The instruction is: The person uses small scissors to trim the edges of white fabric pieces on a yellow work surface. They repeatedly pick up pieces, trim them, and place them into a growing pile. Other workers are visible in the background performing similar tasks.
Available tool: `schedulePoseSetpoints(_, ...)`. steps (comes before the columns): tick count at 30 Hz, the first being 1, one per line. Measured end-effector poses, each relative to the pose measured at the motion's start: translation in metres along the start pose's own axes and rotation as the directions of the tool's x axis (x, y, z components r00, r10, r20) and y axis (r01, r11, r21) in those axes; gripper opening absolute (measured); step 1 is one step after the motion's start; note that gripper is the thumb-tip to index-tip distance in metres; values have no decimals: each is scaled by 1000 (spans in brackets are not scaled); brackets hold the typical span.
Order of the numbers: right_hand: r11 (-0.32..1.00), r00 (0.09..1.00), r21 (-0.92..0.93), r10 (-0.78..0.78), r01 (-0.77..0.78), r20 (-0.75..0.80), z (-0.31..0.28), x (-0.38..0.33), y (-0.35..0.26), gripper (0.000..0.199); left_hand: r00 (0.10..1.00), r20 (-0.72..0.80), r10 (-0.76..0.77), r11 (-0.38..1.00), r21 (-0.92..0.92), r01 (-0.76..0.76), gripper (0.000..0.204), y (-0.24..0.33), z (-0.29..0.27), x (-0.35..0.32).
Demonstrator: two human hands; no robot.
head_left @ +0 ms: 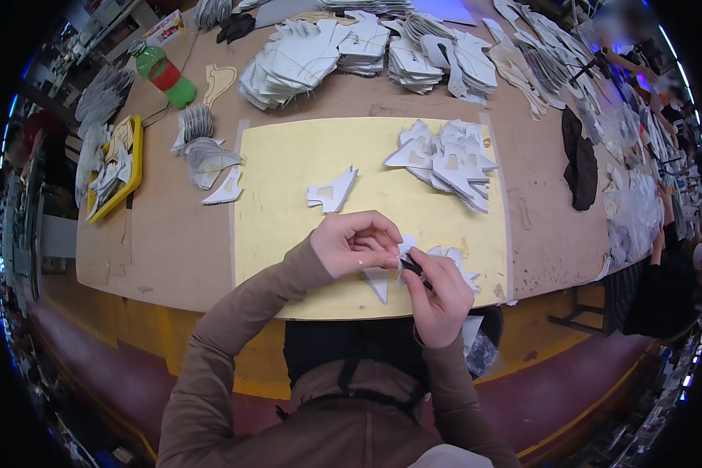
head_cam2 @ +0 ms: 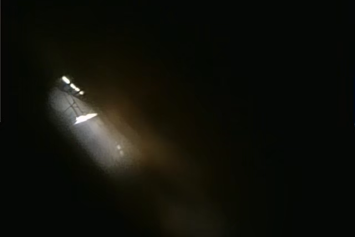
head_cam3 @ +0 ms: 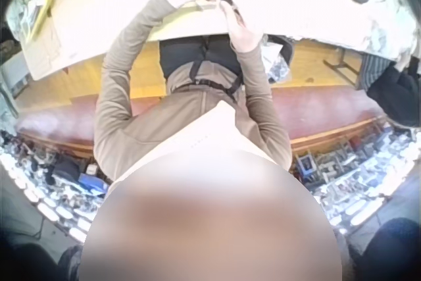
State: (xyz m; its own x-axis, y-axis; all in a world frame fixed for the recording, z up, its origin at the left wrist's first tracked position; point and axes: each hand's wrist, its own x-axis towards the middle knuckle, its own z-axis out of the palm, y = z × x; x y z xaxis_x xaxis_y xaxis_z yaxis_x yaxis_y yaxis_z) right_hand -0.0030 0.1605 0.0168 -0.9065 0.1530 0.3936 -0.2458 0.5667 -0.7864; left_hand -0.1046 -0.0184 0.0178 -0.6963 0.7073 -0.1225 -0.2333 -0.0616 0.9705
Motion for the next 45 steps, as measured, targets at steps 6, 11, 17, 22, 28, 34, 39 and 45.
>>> schedulePoseSetpoints(6, 998, 998, 5, -56, 56, -12, 3, -1, 0, 35, 992, -26, 126, 991, 50, -125, 20, 1, 2, -7)
schedulePoseSetpoints(11, 1000, 1000, 1, -28, 28, -7, 2, -2, -4, 35, 983, 1, 184, 979, 91, -184, 18, 1, 1, -8)
schedulePoseSetpoints(17, 999, 1000, 38, 11, -10, -14, 5, -1, -8, 33, 963, 7, 270, 942, 204, -265, 18, 1, 1, -10)
schedulePoseSetpoints(22, 1000, 999, 16, 19, -19, -38, 3, 0, -8, 33, 949, 59, 309, 912, 266, -313, 19, 2, 1, -10)
schedulePoseSetpoints(28, 998, 998, 32, -61, 62, -16, 5, -2, -5, 39, 975, -2, 221, 966, 139, -219, 21, 2, -2, -10)
schedulePoseSetpoints(34, 995, 996, 26, -93, 94, -9, 4, -1, -2, 40, 977, 2, 213, 963, 170, -210, 21, 3, -2, -10)
schedulePoseSetpoints(39, 997, 998, 39, -61, 61, -6, 5, -2, -2, 39, 966, 6, 260, 946, 198, -256, 20, 2, -1, -9)
schedulePoseSetpoints(45, 999, 1000, 44, -20, 19, 12, 5, -4, -4, 39, 969, 25, 245, 947, 210, -245, 20, 3, -3, -10)
